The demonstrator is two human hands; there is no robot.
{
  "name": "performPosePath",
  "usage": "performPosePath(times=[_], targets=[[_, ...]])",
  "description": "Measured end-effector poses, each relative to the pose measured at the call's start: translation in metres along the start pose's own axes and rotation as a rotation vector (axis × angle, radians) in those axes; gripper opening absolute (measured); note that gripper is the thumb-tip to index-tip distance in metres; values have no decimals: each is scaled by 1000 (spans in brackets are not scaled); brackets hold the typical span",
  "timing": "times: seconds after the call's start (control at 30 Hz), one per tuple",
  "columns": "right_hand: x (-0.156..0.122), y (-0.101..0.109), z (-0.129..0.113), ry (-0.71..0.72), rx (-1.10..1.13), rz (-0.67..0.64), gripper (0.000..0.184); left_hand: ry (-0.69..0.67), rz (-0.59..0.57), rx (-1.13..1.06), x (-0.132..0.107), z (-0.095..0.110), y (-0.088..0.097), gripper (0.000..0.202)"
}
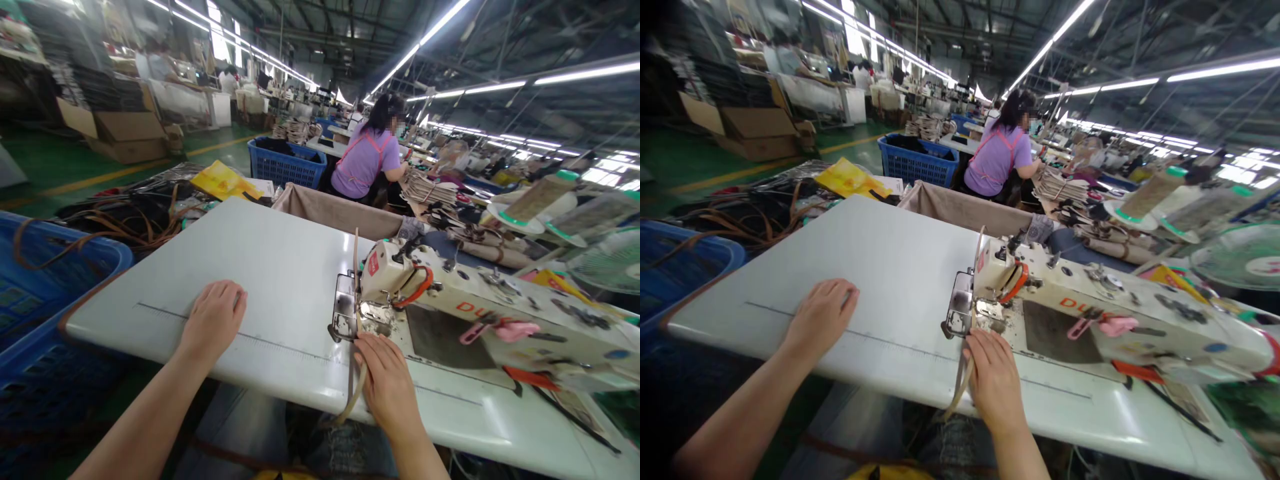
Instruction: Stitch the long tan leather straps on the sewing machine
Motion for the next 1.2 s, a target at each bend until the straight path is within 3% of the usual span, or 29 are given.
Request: performPosePath(times=[0.4,0.83,1.2], targets=[[4,3,-5,26,-14,17,21,20,-24,-30,-2,-1,-3,20],[4,2,-4,38,-27,28,21,9,24,-12,-1,1,2,16],[3,1,-2,29,-33,14,23,2,-18,-31,-3,0,0,18]])
Point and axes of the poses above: each hand's wrist, its own x-axis towards the middle knuckle, its own y-axis out of the back of the hand, z = x × y, the point moved 4 cm from there along x, towards the middle knuckle, and after that the axes turned 8 degrees about x, right-handed, at the moved point
